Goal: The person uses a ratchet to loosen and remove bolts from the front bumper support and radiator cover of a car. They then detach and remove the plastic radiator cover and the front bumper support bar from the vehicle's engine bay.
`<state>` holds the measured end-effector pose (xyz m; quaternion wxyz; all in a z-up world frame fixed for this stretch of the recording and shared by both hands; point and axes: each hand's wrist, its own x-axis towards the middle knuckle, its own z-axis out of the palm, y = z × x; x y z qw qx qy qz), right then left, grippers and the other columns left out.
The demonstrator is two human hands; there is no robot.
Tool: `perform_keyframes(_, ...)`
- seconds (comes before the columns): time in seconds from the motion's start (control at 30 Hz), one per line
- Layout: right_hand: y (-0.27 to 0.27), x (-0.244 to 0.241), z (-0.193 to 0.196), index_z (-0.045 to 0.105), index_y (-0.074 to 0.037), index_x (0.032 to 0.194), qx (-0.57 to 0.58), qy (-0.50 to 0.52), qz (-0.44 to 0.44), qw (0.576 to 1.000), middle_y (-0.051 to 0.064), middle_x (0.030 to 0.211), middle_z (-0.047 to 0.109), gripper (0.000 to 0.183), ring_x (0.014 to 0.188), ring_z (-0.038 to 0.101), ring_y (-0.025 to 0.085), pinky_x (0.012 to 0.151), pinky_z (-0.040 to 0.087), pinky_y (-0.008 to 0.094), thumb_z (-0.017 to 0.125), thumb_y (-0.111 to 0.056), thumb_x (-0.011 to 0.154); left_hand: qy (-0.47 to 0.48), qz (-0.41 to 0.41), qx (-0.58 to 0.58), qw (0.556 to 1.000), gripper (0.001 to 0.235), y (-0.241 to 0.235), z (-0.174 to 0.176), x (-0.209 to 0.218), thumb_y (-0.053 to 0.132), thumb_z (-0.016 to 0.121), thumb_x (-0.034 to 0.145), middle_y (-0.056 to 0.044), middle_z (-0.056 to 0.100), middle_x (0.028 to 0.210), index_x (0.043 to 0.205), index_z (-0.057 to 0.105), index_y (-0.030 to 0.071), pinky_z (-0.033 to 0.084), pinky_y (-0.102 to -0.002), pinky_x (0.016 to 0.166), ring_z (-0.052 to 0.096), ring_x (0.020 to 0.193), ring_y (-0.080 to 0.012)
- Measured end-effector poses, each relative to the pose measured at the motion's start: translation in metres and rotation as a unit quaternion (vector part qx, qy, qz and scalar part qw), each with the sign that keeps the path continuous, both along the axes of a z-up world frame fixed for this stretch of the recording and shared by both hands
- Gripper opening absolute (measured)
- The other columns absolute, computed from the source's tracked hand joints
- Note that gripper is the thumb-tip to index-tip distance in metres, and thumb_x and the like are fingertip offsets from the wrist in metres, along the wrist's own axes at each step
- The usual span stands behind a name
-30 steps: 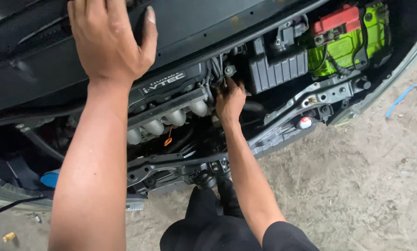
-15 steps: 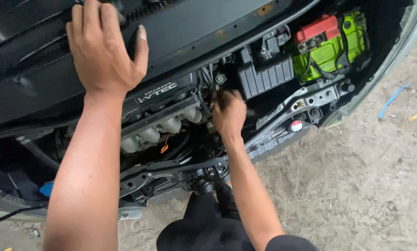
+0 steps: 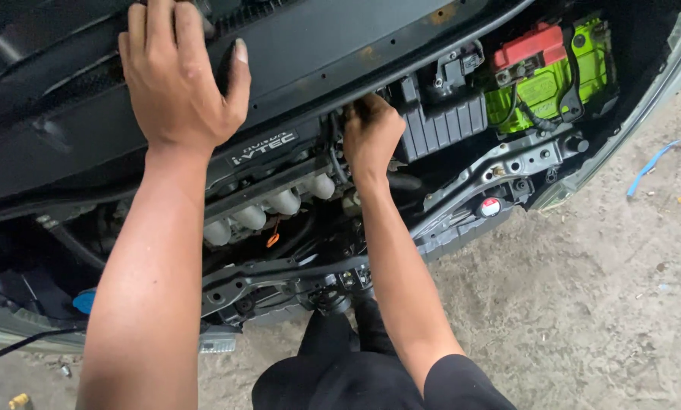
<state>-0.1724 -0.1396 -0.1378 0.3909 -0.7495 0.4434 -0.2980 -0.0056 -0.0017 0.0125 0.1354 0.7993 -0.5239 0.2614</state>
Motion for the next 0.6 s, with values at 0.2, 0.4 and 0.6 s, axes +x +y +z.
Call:
perform_keyframes(0.2,0.000,0.001,-0.003,0.034,-0.009,0.066,-0.024,-0.047,-0.002,0.999,0.001,0.060,0.032,0.020,0.064,0.030,0.009,0.051,0.030,0.036,0.052,0.000,0.067,-0.006,0.009,-0.004,1.000,0.038,0.001,-0.002,0.000,0.036,0.070,0.104,-0.013,0.050,0.102,0.100,0.051,0.003,0.043,-0.044,0.074,0.050,0.090,-0.0330)
perform_keyframes(0.4,-0.004,0.001,0.000,0.048,-0.006,0.062,-0.010,-0.012,-0.018,1.000,0.006,0.051,0.045,0.007,0.057,0.040,0.007,0.047,0.037,0.040,0.054,-0.006,0.064,0.019,0.002,0.002,1.000,0.039,0.000,0.001,-0.004,0.037,0.066,0.106,-0.016,0.052,0.103,0.099,0.051,0.002,0.041,-0.048,0.075,0.052,0.091,-0.0383)
perform_keyframes(0.6,-0.028,-0.033,0.024,0.075,-0.012,0.092,-0.064,0.008,0.012,0.998,0.007,0.085,0.079,0.020,0.077,0.074,0.028,0.064,0.048,0.040,0.058,-0.022,0.096,0.024,-0.033,-0.006,0.999,0.040,-0.003,0.000,-0.003,0.033,0.061,0.113,-0.022,0.051,0.104,0.100,0.048,-0.003,0.041,-0.051,0.078,0.052,0.093,-0.0422)
